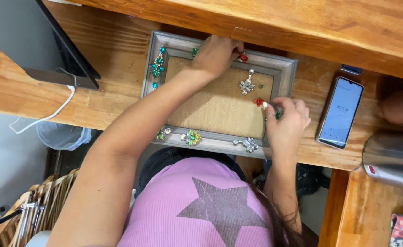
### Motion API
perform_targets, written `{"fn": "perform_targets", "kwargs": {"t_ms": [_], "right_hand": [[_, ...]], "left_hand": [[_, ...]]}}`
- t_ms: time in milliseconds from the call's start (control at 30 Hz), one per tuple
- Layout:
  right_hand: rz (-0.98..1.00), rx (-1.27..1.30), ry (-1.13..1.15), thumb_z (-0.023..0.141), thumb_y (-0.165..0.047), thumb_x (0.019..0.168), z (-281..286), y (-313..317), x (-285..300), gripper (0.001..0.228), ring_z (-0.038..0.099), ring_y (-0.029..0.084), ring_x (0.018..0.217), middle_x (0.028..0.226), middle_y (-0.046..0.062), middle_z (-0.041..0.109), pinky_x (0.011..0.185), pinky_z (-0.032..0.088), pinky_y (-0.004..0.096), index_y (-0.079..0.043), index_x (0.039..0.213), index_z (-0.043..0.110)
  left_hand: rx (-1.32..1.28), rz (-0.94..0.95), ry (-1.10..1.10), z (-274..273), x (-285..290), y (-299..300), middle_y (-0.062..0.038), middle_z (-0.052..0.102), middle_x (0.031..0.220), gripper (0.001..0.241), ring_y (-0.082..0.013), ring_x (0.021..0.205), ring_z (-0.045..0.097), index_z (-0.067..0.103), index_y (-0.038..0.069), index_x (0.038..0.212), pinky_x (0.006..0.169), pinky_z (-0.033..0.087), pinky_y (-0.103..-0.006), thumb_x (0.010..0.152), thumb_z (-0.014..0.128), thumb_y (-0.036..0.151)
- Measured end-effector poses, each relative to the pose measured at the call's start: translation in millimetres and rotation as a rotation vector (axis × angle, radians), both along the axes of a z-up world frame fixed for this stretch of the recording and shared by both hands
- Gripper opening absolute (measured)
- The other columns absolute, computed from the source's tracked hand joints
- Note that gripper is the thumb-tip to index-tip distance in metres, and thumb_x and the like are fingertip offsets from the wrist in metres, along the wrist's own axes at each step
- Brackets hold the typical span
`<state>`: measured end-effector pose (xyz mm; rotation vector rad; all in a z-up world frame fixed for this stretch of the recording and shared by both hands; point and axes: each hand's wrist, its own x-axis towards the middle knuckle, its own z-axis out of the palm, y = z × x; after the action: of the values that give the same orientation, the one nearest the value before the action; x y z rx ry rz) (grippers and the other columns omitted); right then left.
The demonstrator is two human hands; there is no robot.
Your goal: Arranging various pieces of jewelry like earrings and brooches inside a picture frame for display.
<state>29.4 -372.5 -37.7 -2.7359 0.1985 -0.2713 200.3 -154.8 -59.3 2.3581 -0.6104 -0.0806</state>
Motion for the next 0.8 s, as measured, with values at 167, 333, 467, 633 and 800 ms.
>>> {"fn": "perform_targets", "kwargs": {"t_ms": [167,333,467,633,800], "right_hand": [[0.043,0.006,0.085,0.077,-0.032,0.090,-10,11,15,0.021,0.053,0.038,0.106,0.104,0.012,0.062,0.090,0.035,0.052,-0.018,0.106,0.075],[0.058,0.041,0.119,0.076,-0.034,0.090,-18,-7,24,0.016,0.059,0.031,0.100,0.095,0.004,0.070,0.090,0.034,0.048,-0.019,0.095,0.073],[-0.054,-0.088,0.033,0.083,-0.031,0.092,-28,-43,29,0.015,0.063,0.030,0.091,0.087,0.004,0.069,0.084,0.045,0.046,-0.019,0.096,0.076],[-0.103,-0.170,0.138,0.079,-0.034,0.092,-14,-35,34,0.009,0.061,0.036,0.100,0.087,0.002,0.068,0.093,0.040,0.047,-0.026,0.096,0.076],[-0.050,-0.089,0.167,0.077,-0.033,0.092,-8,-10,52,0.013,0.063,0.036,0.107,0.094,0.003,0.074,0.104,0.034,0.049,-0.026,0.104,0.075]], "left_hand": [[0.088,0.085,-0.121,5,-7,-1,-0.016,0.078,0.102,0.024,-0.0353,0.095,0.073,0.078,0.013,0.114,0.091,0.060,-0.0465,0.091,0.078,0.019],[0.092,0.088,-0.114,31,-17,-10,-0.015,0.078,0.105,0.032,-0.0391,0.096,0.072,0.077,0.021,0.121,0.083,0.056,-0.0478,0.093,0.072,0.035],[0.128,-0.007,0.135,32,-29,-27,-0.016,0.078,0.098,0.027,-0.0344,0.089,0.077,0.075,0.016,0.119,0.082,0.064,-0.0476,0.094,0.070,0.026],[0.158,0.023,0.077,5,-30,-48,-0.020,0.076,0.098,0.030,-0.0417,0.094,0.076,0.078,0.007,0.107,0.078,0.063,-0.0517,0.085,0.077,0.027],[0.045,0.050,0.192,26,-37,-41,-0.022,0.075,0.098,0.025,-0.0450,0.094,0.075,0.077,0.002,0.106,0.078,0.062,-0.0517,0.086,0.072,0.014]]}}
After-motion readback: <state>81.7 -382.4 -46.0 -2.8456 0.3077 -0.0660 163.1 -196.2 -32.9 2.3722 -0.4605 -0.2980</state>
